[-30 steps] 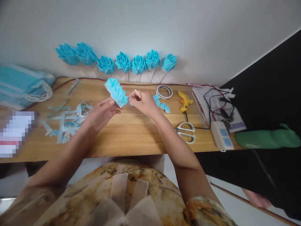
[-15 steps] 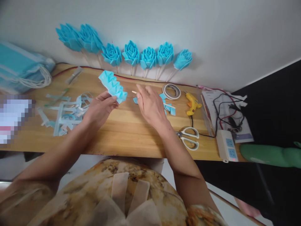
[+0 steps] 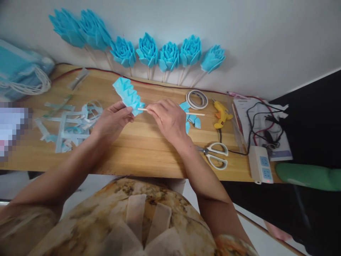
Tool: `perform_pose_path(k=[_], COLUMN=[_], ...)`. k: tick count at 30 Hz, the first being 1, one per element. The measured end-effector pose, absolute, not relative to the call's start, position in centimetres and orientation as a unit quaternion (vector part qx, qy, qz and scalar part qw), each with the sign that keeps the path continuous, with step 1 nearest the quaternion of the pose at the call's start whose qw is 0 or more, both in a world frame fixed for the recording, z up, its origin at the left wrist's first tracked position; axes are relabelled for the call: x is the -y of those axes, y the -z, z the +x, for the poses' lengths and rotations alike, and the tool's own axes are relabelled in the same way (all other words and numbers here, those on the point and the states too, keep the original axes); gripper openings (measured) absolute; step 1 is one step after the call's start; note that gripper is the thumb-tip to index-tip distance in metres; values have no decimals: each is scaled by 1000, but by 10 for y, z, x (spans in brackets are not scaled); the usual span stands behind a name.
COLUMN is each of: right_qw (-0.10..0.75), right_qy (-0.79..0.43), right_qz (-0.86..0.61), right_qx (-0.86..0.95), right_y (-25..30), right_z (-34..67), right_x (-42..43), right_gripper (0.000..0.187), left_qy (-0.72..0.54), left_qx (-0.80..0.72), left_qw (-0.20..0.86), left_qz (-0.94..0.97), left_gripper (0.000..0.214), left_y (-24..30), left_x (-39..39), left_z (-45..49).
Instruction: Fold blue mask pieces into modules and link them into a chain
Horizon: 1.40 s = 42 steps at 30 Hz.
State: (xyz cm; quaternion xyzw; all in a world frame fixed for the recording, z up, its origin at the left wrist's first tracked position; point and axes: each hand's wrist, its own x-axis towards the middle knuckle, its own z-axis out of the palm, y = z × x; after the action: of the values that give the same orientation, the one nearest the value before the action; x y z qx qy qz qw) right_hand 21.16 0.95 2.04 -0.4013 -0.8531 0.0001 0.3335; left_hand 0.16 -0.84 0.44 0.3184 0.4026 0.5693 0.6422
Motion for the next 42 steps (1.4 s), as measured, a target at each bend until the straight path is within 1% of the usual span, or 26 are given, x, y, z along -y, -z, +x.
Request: perform_pose_path(k=[5,9,14,18,21,23,27,30,35,39,42], right_qw=[317,321,301,286,277,283,330,334,319,292,296], right_qy=[0,14,-7,-12,-6,-6,-20,-35,0,29,59], right_qz=[-411,-408,-418,-414,-406,-410,-420,-404,-371,-356,-350], right_qx=[855,855,857,864,871,867,845,851,872,887,887], right_y=[-19,-18,-18,-19,-20,-20,-20,-17,-11,-8,-4], right_z=[212,212,212,211,214,217,219,214,203,197,193], right_x=[-10,-11,-11,-10,-13,-17,-18,-14,-6,-2,-2], right_gripper=[27,27,27,31,32,32,36,34,24,31,34], left_qy=[-561,-559,-547,-540,-560,-583,-596,-591,-590,-580,-572], left_qx=[-403,-402,-412,-418,-420,-420,-421,-424,-402,-392,-391], left_qw=[646,645,637,630,614,601,597,599,620,636,645], left_qz=[324,330,354,372,365,350,334,335,326,324,322], left_gripper=[6,5,5,7,13,14,13,13,10,9,11], left_y=[-4,-4,-5,-3,-2,-2,-3,-3,-3,-2,0], left_x=[8,9,10,10,8,6,4,5,6,8,9], left_z=[4,5,5,6,5,3,2,2,2,3,5])
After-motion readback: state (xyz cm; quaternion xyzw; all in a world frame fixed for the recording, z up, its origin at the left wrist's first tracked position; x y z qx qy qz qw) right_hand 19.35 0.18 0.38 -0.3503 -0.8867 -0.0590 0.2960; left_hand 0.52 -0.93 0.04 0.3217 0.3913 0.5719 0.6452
